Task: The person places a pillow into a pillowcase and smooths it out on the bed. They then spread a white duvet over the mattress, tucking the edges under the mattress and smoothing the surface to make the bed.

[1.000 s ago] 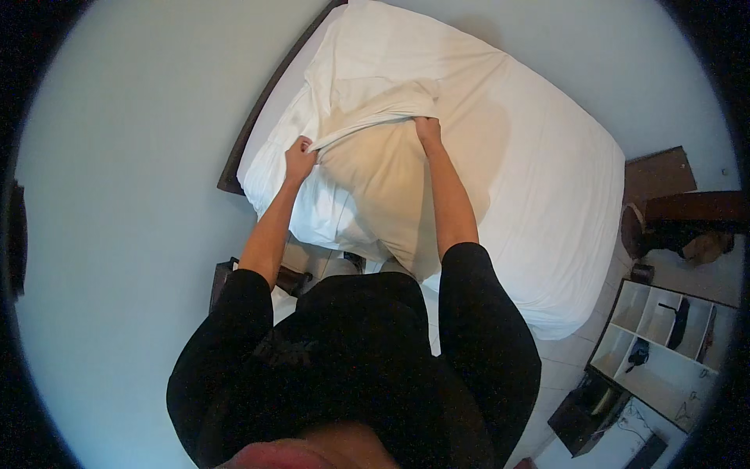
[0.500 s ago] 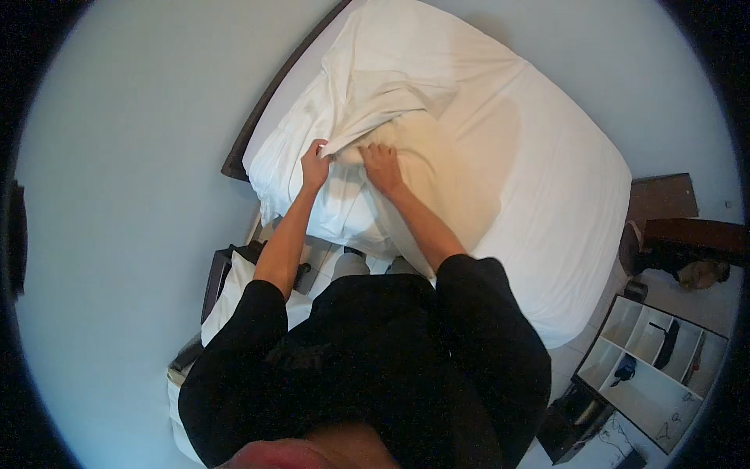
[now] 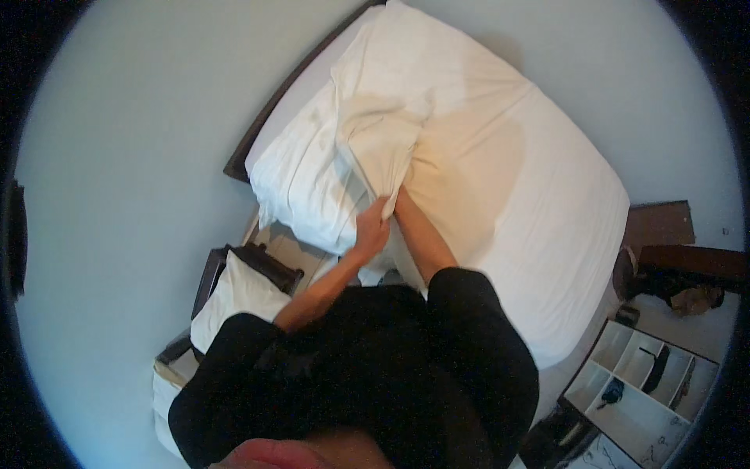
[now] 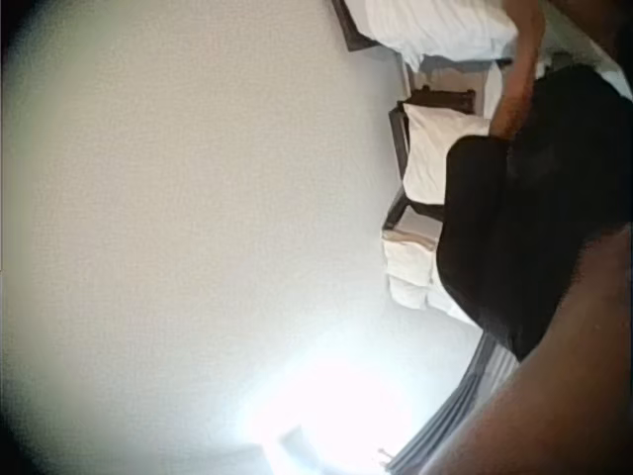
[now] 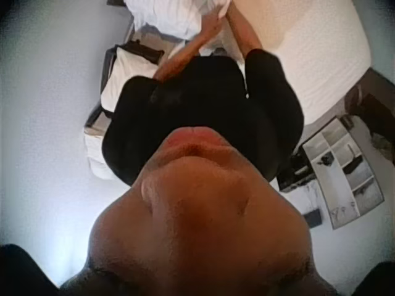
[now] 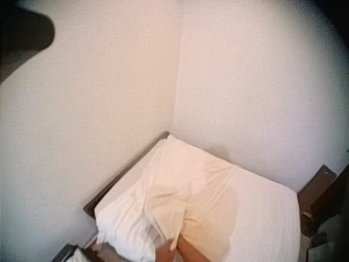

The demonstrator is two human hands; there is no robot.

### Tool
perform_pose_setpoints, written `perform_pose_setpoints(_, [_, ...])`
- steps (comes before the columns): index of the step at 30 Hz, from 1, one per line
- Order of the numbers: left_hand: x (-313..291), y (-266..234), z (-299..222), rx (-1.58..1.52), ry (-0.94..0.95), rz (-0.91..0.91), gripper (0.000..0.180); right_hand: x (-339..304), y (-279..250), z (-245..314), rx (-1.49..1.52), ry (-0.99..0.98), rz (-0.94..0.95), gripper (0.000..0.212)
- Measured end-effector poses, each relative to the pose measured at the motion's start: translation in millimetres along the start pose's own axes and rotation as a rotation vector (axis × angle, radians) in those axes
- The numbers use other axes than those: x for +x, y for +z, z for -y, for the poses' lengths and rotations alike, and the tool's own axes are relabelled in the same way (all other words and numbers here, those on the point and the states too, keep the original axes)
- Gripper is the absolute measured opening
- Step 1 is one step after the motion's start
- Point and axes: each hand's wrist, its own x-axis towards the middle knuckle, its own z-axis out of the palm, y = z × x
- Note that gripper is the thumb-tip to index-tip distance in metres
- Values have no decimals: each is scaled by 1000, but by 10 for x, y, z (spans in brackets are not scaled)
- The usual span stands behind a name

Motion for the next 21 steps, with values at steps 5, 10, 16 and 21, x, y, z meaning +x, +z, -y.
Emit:
perform_pose_setpoints(5, [92, -5, 272, 153, -13, 3, 53, 51, 125, -115, 1, -234, -33, 47])
perform_pose_setpoints(10, [-461, -160, 1226, 240, -311, -4, 43, -454, -276, -571, 437, -249, 306, 59])
perform_pose_setpoints(16, [-360, 239, 539, 484, -92, -80, 66, -1075, -456, -2315, 572, 1000, 355, 116])
perform_pose_setpoints(21, [902, -104, 302, 602, 96, -262, 73, -646, -1056, -1324, 1150, 701, 728, 91])
